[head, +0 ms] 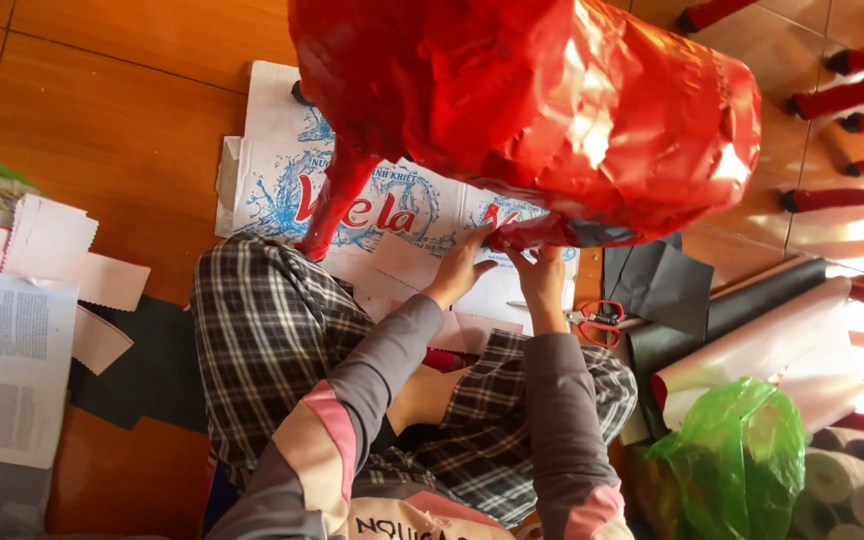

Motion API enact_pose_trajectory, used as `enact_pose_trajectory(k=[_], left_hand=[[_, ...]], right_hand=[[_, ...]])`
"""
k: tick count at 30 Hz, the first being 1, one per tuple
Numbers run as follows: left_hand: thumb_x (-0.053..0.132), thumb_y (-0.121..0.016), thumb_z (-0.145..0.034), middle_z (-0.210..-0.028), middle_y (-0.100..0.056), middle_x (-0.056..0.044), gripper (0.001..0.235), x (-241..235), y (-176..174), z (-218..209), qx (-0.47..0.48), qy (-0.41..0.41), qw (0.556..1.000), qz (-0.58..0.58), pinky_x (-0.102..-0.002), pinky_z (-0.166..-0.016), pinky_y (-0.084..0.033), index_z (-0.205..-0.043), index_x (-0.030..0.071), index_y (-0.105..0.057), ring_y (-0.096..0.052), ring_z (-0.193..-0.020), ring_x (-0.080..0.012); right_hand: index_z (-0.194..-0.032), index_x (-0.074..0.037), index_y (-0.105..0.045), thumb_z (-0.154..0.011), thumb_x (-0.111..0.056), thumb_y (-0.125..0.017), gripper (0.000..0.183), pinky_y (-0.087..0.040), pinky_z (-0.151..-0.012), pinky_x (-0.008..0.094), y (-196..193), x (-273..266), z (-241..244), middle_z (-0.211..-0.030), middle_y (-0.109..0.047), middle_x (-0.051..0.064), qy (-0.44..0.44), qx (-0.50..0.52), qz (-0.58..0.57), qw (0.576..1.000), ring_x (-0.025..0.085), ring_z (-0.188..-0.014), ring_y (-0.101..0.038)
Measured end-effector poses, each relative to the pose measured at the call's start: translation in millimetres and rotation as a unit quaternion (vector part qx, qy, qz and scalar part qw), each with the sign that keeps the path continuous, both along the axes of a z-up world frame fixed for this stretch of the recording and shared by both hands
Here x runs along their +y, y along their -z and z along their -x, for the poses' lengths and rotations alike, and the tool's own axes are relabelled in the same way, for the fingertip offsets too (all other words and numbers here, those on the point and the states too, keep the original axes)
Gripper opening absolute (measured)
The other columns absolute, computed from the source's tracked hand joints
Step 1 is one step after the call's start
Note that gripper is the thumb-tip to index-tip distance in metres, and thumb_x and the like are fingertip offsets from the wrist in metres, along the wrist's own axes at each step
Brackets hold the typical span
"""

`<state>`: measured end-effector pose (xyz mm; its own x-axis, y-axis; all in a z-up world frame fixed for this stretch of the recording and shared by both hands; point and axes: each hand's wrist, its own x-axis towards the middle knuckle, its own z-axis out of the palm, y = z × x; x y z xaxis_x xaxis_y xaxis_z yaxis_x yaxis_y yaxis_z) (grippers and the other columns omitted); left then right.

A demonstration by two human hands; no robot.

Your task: Applying red paper or tape to a horse-shaped frame to create a decorative figure.

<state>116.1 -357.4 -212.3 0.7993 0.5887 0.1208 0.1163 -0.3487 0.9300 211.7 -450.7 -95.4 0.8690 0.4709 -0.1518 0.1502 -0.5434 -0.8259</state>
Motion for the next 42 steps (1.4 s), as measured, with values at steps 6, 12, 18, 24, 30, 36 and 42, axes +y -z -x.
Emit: enact_pose_trajectory(k=[6,12,18,24,30,36,42], left_hand=[[0.029,-0.083,-0.078,-0.128,-0.065,-0.006,0.074,2.2,18.3,-21.6,0.004,0.010,1.000,0.018,-0.037,-0.100,-0.051,-0.144,0.022,-0.051,-0.064,-0.117,-0.0256],[0.025,-0.076,-0.088,-0.119,-0.069,-0.011,0.055,9.7,-8.0,-15.2,-0.019,0.027,0.998,0.057,-0.040,-0.097,-0.053,-0.138,0.015,-0.057,-0.068,-0.109,-0.0303],[0.023,-0.072,-0.092,-0.123,-0.068,-0.010,0.054,12.4,-9.4,-11.7,0.000,0.033,0.998,0.061,-0.042,-0.101,-0.052,-0.142,0.020,-0.053,-0.067,-0.110,-0.0304],[0.017,-0.074,-0.090,-0.125,-0.067,-0.013,0.055,9.6,-11.7,-11.6,-0.011,0.024,0.998,0.057,-0.043,-0.099,-0.053,-0.141,0.015,-0.055,-0.066,-0.111,-0.0323],[0.018,-0.074,-0.090,-0.123,-0.068,-0.012,0.054,11.5,-32.2,-9.5,-0.015,0.018,0.998,0.054,-0.041,-0.101,-0.052,-0.140,0.015,-0.056,-0.067,-0.112,-0.0297],[0.021,-0.073,-0.090,-0.123,-0.067,-0.012,0.054,11.0,-17.9,-12.2,-0.011,0.024,0.998,0.055,-0.040,-0.102,-0.052,-0.141,0.015,-0.055,-0.066,-0.114,-0.0296],[0.026,-0.073,-0.089,-0.132,-0.060,-0.016,0.063,10.8,-13.3,-12.6,0.021,0.055,0.998,0.014,-0.042,-0.108,-0.046,-0.144,0.011,-0.049,-0.058,-0.125,-0.0342]], right_hand=[[-0.128,-0.010,-0.053,-0.077,-0.015,-0.089,0.063,-0.051,-0.100,0.047,4.8,-1.9,-2.2,-0.115,-0.069,0.015,0.001,0.019,-0.024,1.000,0.035,-0.110,-0.065],[-0.129,-0.001,-0.051,-0.081,0.002,-0.077,0.055,-0.047,-0.101,0.058,-8.7,1.3,2.1,-0.112,-0.067,0.024,-0.028,0.015,-0.083,0.996,0.043,-0.109,-0.063],[-0.132,-0.014,-0.048,-0.074,0.004,-0.084,0.071,-0.046,-0.105,0.051,0.6,14.3,6.8,-0.117,-0.065,0.012,-0.047,0.023,-0.152,0.987,0.031,-0.113,-0.063],[-0.123,-0.002,-0.056,-0.077,-0.001,-0.085,0.054,-0.048,-0.102,0.054,26.8,10.1,5.1,-0.108,-0.066,0.022,0.024,-0.034,-0.076,0.996,0.042,-0.107,-0.065],[-0.119,0.001,-0.058,-0.082,-0.005,-0.080,0.043,-0.048,-0.099,0.056,23.5,8.8,7.2,-0.104,-0.068,0.024,0.039,-0.034,-0.043,0.998,0.043,-0.106,-0.065],[-0.114,-0.004,-0.064,-0.083,-0.008,-0.080,0.036,-0.047,-0.101,0.054,24.6,8.9,0.7,-0.103,-0.070,0.018,0.000,-0.026,-0.044,0.999,0.037,-0.108,-0.066],[-0.125,-0.011,-0.062,-0.075,0.002,-0.083,0.056,-0.030,-0.115,0.058,-6.4,-5.8,-19.0,-0.123,-0.065,0.014,-0.069,0.165,-0.095,0.979,0.038,-0.126,-0.055]])
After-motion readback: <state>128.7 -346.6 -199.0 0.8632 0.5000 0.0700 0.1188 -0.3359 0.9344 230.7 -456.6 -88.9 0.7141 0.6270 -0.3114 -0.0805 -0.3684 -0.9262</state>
